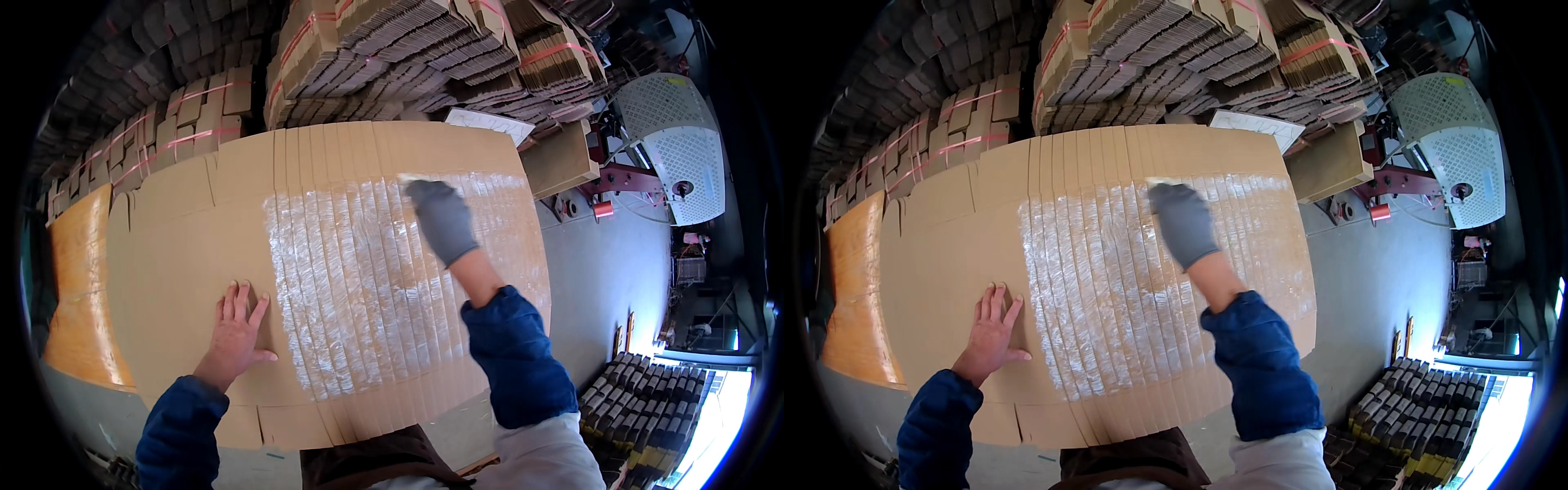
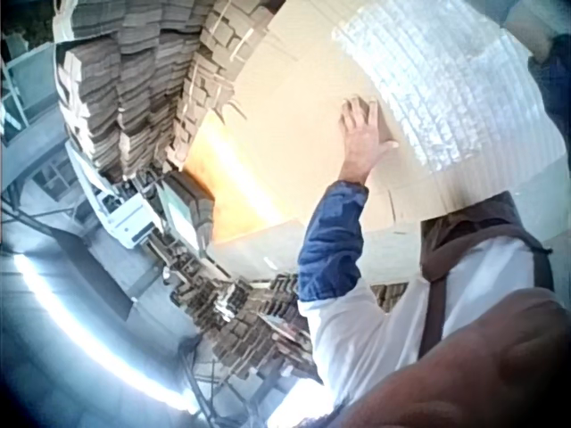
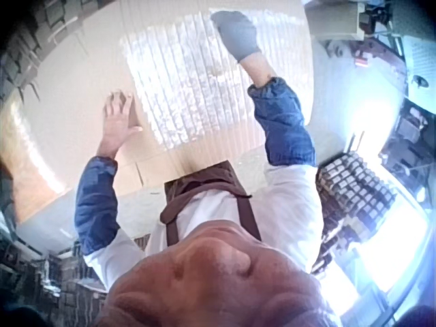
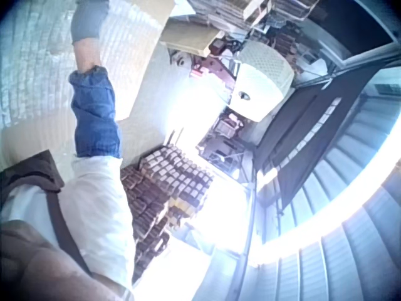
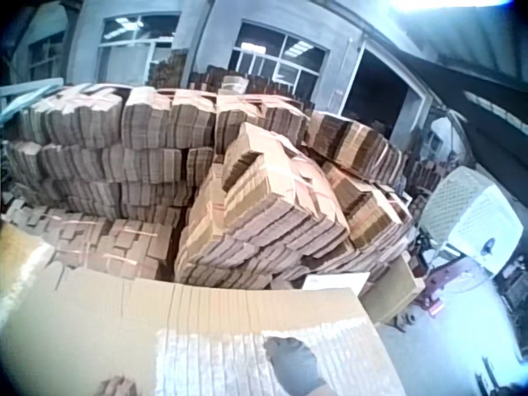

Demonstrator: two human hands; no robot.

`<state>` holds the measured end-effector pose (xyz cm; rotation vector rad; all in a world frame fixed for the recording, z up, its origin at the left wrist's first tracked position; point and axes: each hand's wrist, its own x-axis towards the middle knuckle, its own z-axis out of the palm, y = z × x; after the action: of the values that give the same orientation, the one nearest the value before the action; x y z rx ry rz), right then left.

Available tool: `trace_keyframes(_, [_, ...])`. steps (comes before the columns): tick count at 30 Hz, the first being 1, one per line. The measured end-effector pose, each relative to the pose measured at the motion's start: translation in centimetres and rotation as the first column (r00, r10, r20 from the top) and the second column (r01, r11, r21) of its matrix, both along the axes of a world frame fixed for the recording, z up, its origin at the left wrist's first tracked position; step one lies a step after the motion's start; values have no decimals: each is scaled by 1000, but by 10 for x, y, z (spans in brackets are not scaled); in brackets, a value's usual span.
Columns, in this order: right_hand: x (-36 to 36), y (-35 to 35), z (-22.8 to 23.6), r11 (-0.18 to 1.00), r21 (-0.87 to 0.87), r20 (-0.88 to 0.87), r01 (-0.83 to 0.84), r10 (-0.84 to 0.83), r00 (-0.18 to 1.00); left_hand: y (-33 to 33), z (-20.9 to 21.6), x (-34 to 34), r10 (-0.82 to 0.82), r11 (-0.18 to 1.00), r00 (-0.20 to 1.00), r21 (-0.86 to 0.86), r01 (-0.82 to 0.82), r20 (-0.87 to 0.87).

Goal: The person applies a white adhesive substance to a large flat cardboard sheet using a brush. They repeatedly dip the brush into a container on the floor to reload the adhesive and spread it across the surface. The person then picks up a stack of green printed boxes and places them on the treated cardboard.

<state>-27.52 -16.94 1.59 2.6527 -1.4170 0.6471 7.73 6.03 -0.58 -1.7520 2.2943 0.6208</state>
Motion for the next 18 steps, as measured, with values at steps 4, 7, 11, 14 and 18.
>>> trace_keyframes(4, [7,6,-16,985,161,-157,61,-35,987,-5,-1,-6,-17,1000,998,-26,16,-61])
trace_keyframes(7, [-8,-2,1,929,278,-247,245,-178,953,-1,3,-3,14,1000,998,-6,-14,-55])
trace_keyframes(11, [66,20,12,992,126,-98,-21,34,995,0,4,0,31,999,998,17,-30,-46])
trace_keyframes(14, [66,21,-5,991,99,-40,-89,93,995,-1,4,-1,20,1000,997,-13,-21,-79])
trace_keyframes(18, [48,17,0,992,118,-227,51,-23,974,1,7,2,18,999,993,-35,-22,-113])
